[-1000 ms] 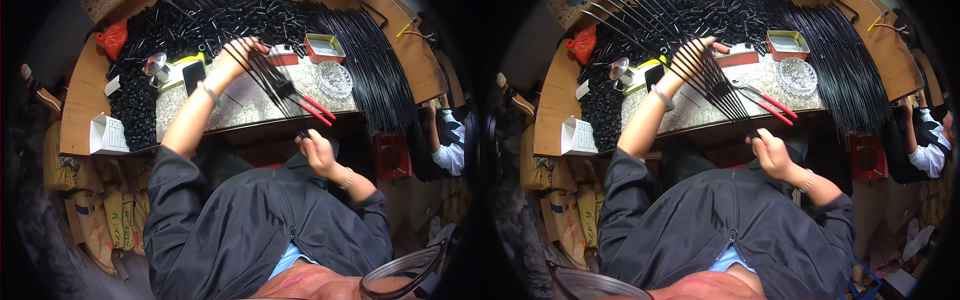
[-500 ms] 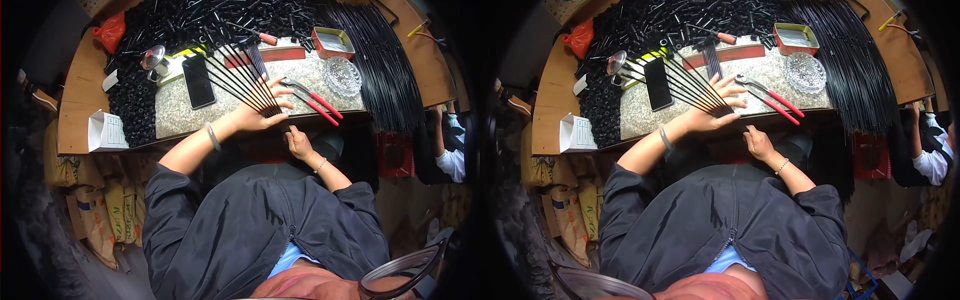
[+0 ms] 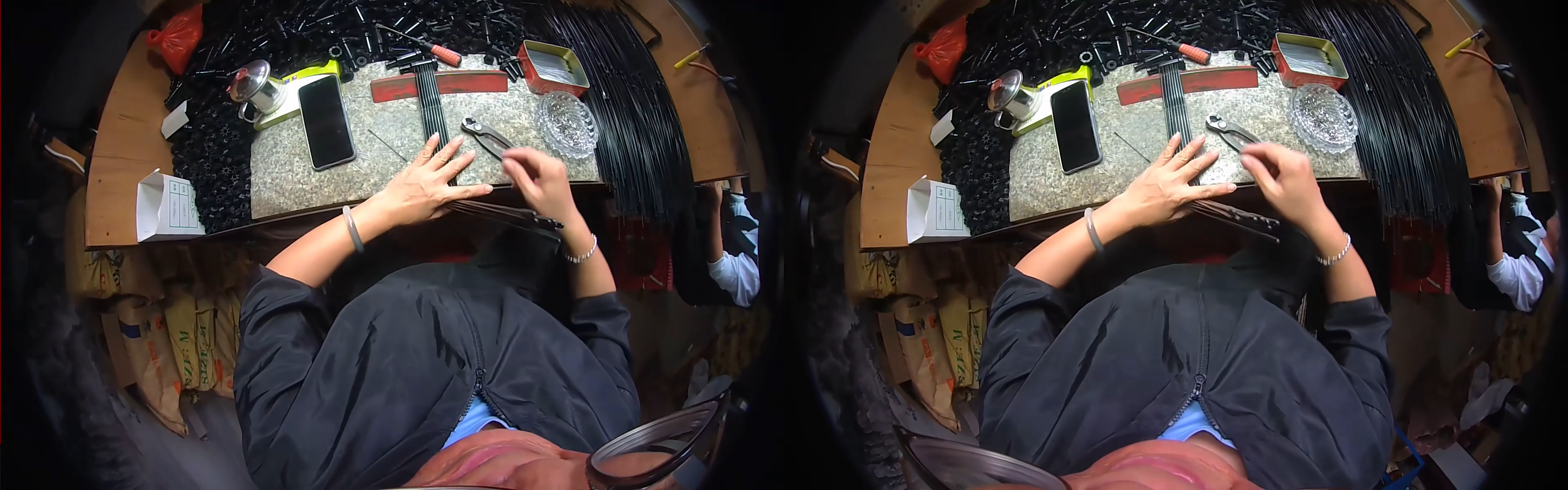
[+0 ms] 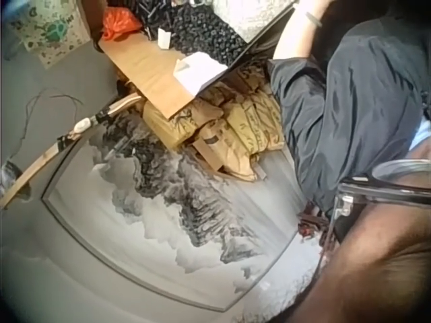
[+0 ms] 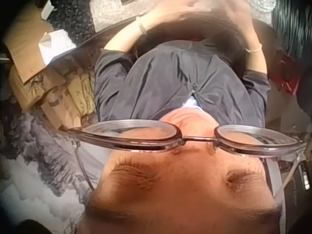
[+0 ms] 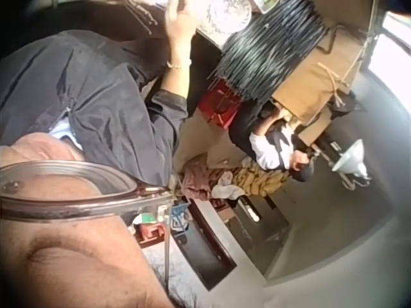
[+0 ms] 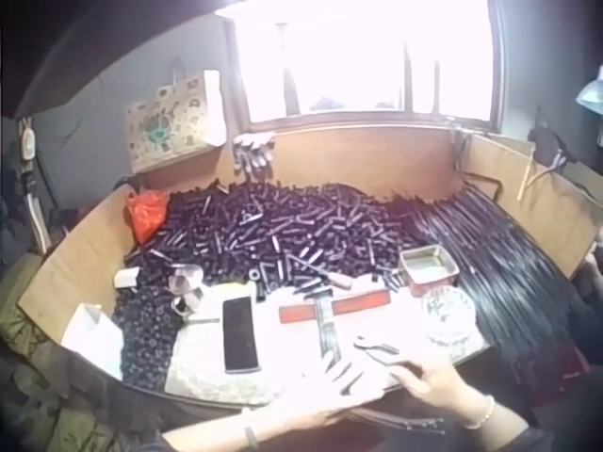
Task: Assembling black rod-like components by attaching plastic end fittings and using pliers and a hammer to secure them.
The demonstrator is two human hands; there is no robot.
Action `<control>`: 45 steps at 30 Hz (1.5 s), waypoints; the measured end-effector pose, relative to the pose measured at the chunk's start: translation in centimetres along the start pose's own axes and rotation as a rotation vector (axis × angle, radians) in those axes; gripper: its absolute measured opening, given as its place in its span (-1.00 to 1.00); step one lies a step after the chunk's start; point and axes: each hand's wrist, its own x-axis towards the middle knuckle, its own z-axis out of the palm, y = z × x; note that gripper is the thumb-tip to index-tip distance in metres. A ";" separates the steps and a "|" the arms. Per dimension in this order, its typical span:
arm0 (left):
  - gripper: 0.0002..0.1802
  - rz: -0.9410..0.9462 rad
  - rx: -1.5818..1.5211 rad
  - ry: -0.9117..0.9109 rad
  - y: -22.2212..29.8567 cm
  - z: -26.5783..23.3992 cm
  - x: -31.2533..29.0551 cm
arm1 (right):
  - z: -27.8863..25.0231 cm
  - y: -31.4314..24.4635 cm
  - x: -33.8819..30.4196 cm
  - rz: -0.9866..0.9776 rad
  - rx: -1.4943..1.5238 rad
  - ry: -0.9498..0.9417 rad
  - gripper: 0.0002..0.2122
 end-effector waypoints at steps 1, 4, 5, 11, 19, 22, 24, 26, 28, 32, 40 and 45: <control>-0.18 -0.030 -0.003 -0.011 0.3 -0.6 0.1 | -0.2 -0.3 1.3 -0.061 -0.034 0.016 -0.87; -0.21 -0.061 0.014 -0.042 0.4 -1.1 0.1 | -1.9 0.7 5.6 -0.245 -0.251 0.189 -0.86; -0.23 -0.064 0.029 -0.064 0.3 -1.1 0.1 | -3.1 1.6 7.2 -0.221 -0.301 0.239 -0.86; -0.22 -0.057 0.016 -0.018 0.4 -0.7 0.4 | -9.3 8.3 15.1 0.116 -0.756 0.119 -0.83; -0.30 -0.074 0.008 -0.056 0.4 -0.7 0.3 | -8.7 9.1 18.2 0.071 -0.698 -0.100 -0.87; -0.31 -0.068 0.024 -0.016 0.4 -0.5 0.2 | -8.6 9.0 18.4 0.084 -0.715 -0.161 -0.88; -0.38 -0.077 0.082 -0.028 0.4 -0.3 0.3 | -9.1 9.7 18.6 0.045 -0.684 -0.082 -0.87; -0.38 -0.077 0.086 -0.033 0.4 -0.3 0.4 | -9.4 9.8 18.8 -0.005 -0.697 0.042 -0.85; -0.38 -0.077 0.091 -0.039 0.4 -0.3 0.5 | -8.8 9.3 18.8 -0.194 -0.692 0.215 -0.84; -0.32 -0.069 0.069 -0.022 0.3 -0.5 0.4 | -3.1 4.7 17.8 -0.330 -0.295 -0.067 -0.86; -0.32 -0.073 0.052 -0.026 0.3 -0.5 0.5 | 3.0 4.8 18.6 -0.180 -0.235 -0.126 -0.83; -0.32 -0.074 0.039 -0.026 0.3 -0.5 0.5 | 3.9 5.3 18.9 -0.191 -0.220 -0.129 -0.84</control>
